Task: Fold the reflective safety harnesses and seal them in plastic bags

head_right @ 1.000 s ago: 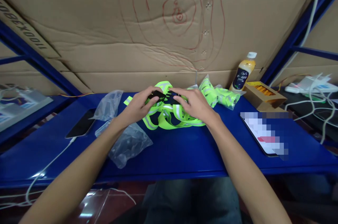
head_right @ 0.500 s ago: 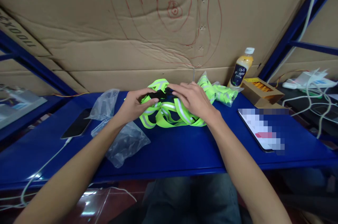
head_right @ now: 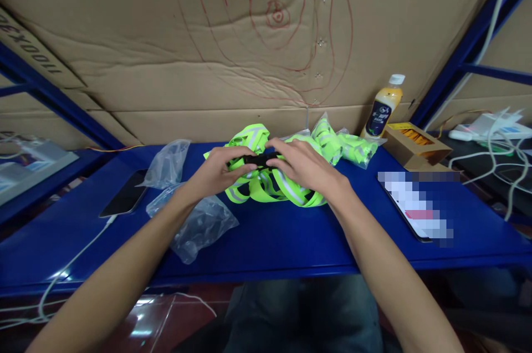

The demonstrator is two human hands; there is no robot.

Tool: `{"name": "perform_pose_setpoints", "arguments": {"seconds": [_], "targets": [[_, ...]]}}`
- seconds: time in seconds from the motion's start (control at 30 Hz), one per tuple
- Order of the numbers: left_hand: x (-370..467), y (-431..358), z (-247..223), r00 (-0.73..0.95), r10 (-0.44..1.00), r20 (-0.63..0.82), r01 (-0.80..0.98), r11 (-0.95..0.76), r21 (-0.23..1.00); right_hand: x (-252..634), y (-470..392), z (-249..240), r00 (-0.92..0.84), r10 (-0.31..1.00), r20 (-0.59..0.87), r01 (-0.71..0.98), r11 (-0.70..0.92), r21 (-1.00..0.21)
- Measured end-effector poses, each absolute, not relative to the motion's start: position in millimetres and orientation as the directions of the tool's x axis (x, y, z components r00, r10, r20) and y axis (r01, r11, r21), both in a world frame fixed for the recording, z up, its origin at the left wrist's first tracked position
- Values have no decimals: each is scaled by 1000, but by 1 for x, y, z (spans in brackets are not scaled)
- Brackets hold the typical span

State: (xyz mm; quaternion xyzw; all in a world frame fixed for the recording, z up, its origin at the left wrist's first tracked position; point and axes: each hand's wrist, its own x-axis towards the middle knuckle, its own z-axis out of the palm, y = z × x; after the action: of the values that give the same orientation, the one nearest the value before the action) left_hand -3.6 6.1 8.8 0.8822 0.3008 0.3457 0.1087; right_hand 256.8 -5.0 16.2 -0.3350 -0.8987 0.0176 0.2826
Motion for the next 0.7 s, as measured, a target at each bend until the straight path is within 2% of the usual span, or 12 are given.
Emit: {"name": "perform_pose_setpoints", "arguments": {"seconds": [0.1, 0.2, 0.3, 0.4, 0.47, 0.53, 0.6, 0.7], "targets": [[-3, 9, 5, 603, 596, 530, 451, -803, 391, 250, -6, 9, -608, 619, 497, 620, 761, -190], [-4, 13, 1, 568, 636, 522, 463, -771, 436, 245, -3, 5, -631, 543, 553, 618, 784, -64], [-5, 14, 2, 506, 708, 492, 444, -703, 556, 244, 1, 4, -594, 405, 695, 605, 795, 54], [-5, 12, 5, 432, 802, 413, 351, -571, 742, 244, 1, 3, -526, 311, 792, 576, 815, 63], [-6, 9, 9, 376, 849, 371, 235, -474, 849, 245, 0, 3, -543, 309, 781, 534, 845, 36], [-8, 8, 13, 307, 862, 403, 172, -467, 867, 246, -2, 4, -573, 367, 733, 495, 868, -48], [-10, 7, 16, 264, 823, 504, 194, -557, 808, 246, -3, 6, -546, 450, 706, 488, 857, -169], [-12, 4, 18, 312, 728, 611, 245, -683, 688, 247, -2, 9, -460, 555, 693, 492, 809, -321]]}}
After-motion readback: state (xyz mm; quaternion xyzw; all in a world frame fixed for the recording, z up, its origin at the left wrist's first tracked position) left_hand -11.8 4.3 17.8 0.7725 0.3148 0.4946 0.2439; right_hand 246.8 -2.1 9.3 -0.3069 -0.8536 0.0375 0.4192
